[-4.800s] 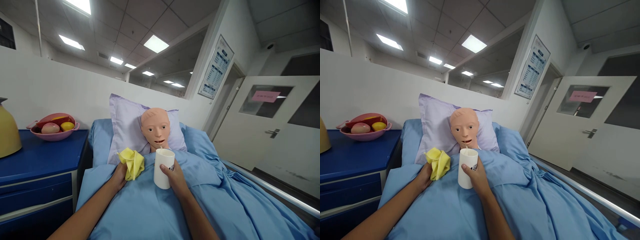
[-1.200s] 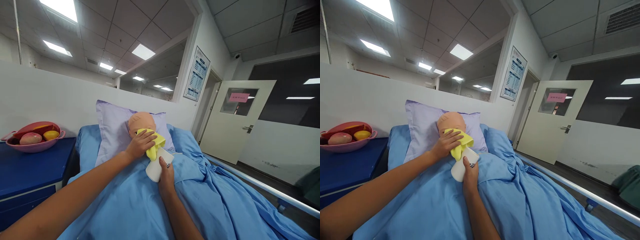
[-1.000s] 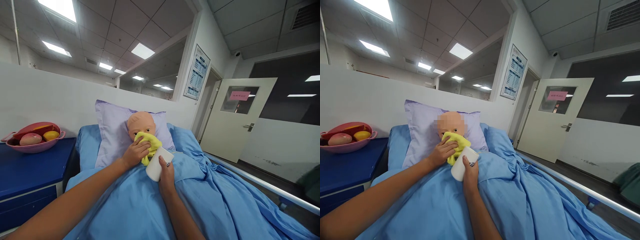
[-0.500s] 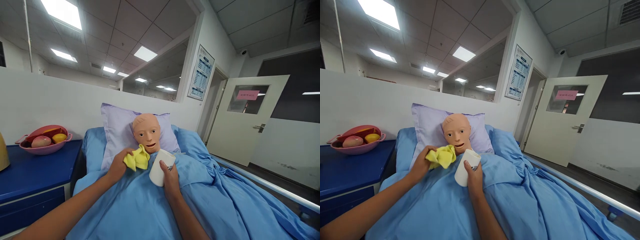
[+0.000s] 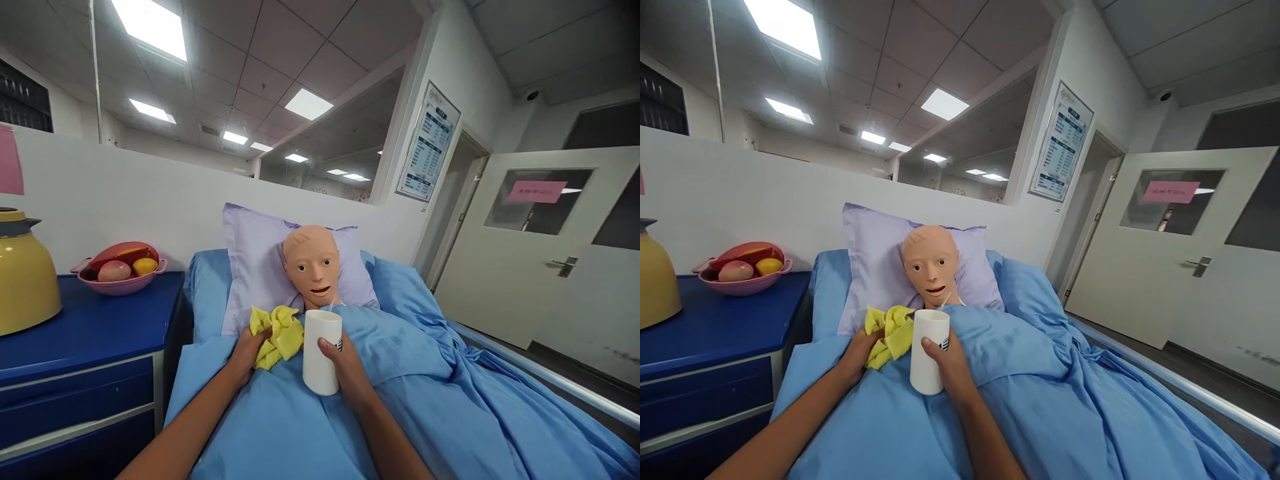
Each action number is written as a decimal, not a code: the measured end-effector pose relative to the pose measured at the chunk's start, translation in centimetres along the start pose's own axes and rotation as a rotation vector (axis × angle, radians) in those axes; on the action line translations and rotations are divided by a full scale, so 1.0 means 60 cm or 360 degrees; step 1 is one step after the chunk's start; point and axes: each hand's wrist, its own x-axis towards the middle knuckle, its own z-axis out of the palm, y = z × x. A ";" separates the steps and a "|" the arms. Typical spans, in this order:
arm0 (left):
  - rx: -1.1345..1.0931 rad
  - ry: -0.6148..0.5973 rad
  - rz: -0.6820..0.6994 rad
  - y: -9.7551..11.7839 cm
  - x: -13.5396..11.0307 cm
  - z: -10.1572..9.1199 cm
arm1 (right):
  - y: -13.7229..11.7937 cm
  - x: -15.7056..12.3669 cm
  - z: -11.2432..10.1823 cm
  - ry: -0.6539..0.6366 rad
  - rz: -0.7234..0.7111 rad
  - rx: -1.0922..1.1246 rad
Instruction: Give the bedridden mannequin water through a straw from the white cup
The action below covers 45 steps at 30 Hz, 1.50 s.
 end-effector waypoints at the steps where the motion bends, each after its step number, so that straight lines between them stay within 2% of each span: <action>1: -0.0021 0.0002 0.0001 0.003 -0.002 0.003 | -0.001 -0.001 0.001 0.0007 0.0010 0.0006; 9: -0.0059 0.0019 -0.0032 0.006 -0.002 0.002 | -0.009 -0.005 0.007 0.0011 0.0048 0.0009; 16: -0.0079 0.0033 -0.0038 0.001 0.000 -0.001 | -0.005 0.001 -0.003 -0.0100 0.0090 0.0009; 24: -0.0126 -0.0019 -0.0031 -0.009 0.005 -0.009 | -0.015 0.001 0.001 -0.0063 0.0169 0.0137; 30: -0.0092 0.0010 -0.0050 -0.003 -0.002 -0.006 | -0.025 0.001 0.002 -0.0047 0.0252 0.0259; 38: -0.0122 -0.0021 -0.0032 0.004 -0.004 -0.001 | -0.004 0.001 -0.004 -0.0102 0.0110 -0.0026; 45: -0.0137 -0.0026 -0.0021 0.003 -0.005 -0.002 | -0.007 -0.001 -0.002 -0.0124 0.0088 -0.0088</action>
